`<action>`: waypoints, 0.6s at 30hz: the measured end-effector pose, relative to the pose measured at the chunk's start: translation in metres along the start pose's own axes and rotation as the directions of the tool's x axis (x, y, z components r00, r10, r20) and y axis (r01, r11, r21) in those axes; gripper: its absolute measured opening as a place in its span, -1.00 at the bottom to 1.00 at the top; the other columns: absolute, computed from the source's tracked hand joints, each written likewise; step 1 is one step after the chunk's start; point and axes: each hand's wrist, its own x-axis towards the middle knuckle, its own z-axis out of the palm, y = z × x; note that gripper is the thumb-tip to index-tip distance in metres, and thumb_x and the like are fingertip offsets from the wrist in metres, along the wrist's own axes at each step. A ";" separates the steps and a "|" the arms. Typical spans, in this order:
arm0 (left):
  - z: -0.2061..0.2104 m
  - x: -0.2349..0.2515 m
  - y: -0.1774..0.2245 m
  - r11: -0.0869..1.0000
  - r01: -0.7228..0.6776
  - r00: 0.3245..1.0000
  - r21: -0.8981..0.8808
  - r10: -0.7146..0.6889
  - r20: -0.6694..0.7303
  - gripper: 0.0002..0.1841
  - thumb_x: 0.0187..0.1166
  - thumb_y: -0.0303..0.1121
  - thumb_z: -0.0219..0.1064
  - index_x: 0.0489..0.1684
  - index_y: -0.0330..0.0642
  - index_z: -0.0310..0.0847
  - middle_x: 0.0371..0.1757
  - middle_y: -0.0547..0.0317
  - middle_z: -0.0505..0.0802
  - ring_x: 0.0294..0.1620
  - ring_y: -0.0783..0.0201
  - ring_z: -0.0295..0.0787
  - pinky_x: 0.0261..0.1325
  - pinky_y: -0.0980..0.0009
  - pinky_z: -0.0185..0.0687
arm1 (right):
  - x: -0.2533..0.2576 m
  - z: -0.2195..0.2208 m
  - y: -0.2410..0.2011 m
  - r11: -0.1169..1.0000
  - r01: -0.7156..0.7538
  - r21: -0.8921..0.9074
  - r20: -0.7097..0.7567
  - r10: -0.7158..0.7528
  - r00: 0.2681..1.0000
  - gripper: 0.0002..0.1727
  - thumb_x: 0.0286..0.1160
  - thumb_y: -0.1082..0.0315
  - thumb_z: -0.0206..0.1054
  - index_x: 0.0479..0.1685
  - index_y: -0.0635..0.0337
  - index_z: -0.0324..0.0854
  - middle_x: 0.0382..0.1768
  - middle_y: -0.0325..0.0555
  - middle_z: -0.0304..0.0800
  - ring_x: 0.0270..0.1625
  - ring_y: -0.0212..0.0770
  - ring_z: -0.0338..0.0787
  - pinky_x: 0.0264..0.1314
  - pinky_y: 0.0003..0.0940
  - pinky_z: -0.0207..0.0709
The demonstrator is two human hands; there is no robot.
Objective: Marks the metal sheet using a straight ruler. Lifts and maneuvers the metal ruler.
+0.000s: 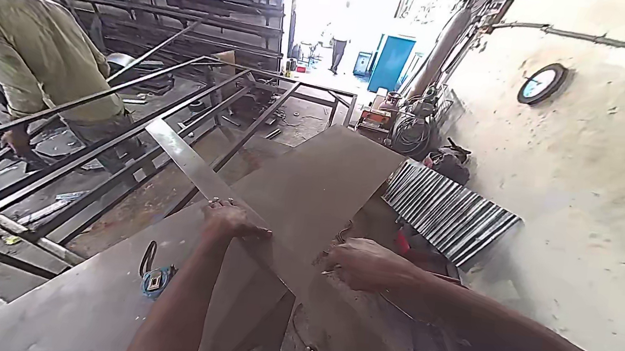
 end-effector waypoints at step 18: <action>0.023 0.024 -0.032 0.857 -0.144 0.899 -0.495 -0.095 -0.427 0.25 0.06 0.40 0.63 0.68 -0.40 0.25 0.50 -0.64 0.51 0.53 -0.58 0.43 0.42 -0.53 0.41 | -0.097 0.240 -0.010 0.410 -0.081 0.909 -0.304 0.783 0.543 -0.62 0.64 0.08 0.10 0.12 0.18 0.56 -0.46 -0.17 0.57 -0.45 -0.21 0.60 -0.39 -0.08 0.54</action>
